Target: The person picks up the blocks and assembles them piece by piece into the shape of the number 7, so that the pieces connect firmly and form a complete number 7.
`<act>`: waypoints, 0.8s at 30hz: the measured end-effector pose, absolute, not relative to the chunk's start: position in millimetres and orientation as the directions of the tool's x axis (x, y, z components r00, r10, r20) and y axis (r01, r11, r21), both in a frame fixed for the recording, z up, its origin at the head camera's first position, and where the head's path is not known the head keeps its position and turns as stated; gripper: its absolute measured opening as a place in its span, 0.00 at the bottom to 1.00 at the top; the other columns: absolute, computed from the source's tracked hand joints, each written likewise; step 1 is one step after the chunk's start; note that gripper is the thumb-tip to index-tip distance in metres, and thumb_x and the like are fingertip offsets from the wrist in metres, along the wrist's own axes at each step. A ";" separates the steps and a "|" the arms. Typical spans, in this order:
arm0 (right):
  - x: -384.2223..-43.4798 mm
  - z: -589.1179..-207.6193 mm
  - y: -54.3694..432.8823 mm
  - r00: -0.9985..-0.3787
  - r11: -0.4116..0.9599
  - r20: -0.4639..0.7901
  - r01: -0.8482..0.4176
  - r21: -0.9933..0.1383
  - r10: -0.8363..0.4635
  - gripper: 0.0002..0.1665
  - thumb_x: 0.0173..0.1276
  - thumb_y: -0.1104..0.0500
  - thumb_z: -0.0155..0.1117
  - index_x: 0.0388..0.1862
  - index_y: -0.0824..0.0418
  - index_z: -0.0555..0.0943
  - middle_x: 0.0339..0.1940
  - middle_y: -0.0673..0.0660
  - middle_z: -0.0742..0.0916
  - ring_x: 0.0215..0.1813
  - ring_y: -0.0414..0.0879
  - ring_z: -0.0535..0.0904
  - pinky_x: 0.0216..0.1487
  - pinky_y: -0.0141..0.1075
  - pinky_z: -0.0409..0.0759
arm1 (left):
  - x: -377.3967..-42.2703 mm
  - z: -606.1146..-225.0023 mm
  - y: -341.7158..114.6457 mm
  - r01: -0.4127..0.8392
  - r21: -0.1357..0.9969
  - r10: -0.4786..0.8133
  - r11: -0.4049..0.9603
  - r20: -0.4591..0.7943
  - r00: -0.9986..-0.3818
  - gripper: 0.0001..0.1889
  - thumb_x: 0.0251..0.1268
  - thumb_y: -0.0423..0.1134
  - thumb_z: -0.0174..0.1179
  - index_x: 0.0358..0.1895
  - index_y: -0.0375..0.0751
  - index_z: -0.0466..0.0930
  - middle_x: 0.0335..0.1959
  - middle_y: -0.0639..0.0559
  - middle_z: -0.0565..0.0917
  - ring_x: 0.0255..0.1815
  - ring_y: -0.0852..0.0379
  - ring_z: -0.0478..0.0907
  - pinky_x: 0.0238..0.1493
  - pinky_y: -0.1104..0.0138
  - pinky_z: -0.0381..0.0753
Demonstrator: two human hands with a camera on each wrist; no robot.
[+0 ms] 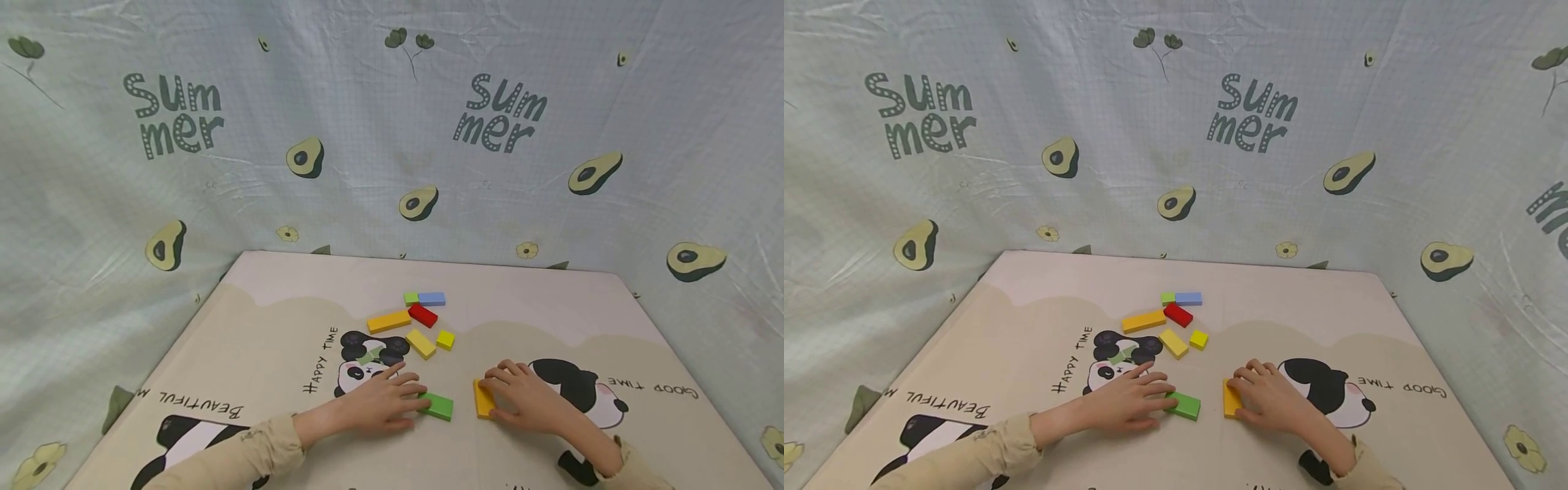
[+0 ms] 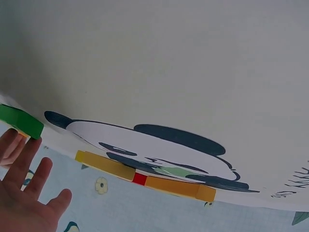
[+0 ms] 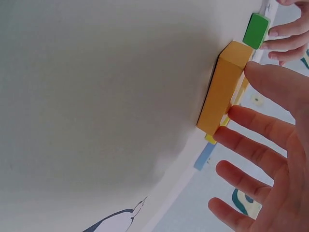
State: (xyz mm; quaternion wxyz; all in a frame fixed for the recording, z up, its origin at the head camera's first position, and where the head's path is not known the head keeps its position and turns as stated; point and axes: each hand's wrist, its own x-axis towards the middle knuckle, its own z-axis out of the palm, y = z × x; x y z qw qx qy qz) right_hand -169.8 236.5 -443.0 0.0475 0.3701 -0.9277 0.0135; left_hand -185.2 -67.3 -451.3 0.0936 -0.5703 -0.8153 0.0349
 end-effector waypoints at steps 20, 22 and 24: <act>-169.8 -444.5 239.7 -0.667 0.681 0.162 -0.731 0.048 -0.727 0.22 0.55 0.42 0.62 0.46 0.51 0.79 0.42 0.47 0.80 0.46 0.44 0.69 0.45 0.45 0.71 | -188.8 -451.5 -49.6 0.910 -0.250 0.940 0.331 0.167 -0.296 0.10 0.61 0.49 0.53 0.45 0.59 0.71 0.44 0.59 0.78 0.52 0.59 0.70 0.59 0.58 0.68; -169.8 -445.0 240.0 -0.665 0.681 0.171 -0.731 0.051 -0.727 0.22 0.55 0.42 0.62 0.46 0.51 0.79 0.42 0.47 0.80 0.46 0.43 0.69 0.44 0.44 0.71 | -189.4 -451.8 -47.8 0.911 -0.245 0.941 0.332 0.161 -0.299 0.09 0.61 0.48 0.53 0.45 0.59 0.70 0.44 0.59 0.77 0.52 0.59 0.70 0.59 0.58 0.68; -170.3 -445.4 240.2 -0.663 0.680 0.180 -0.731 0.058 -0.727 0.22 0.55 0.42 0.62 0.46 0.51 0.79 0.42 0.46 0.80 0.46 0.43 0.69 0.44 0.44 0.71 | -190.3 -451.4 -46.2 0.913 -0.229 0.939 0.336 0.153 -0.307 0.09 0.62 0.47 0.53 0.45 0.59 0.70 0.45 0.59 0.78 0.52 0.59 0.70 0.59 0.58 0.68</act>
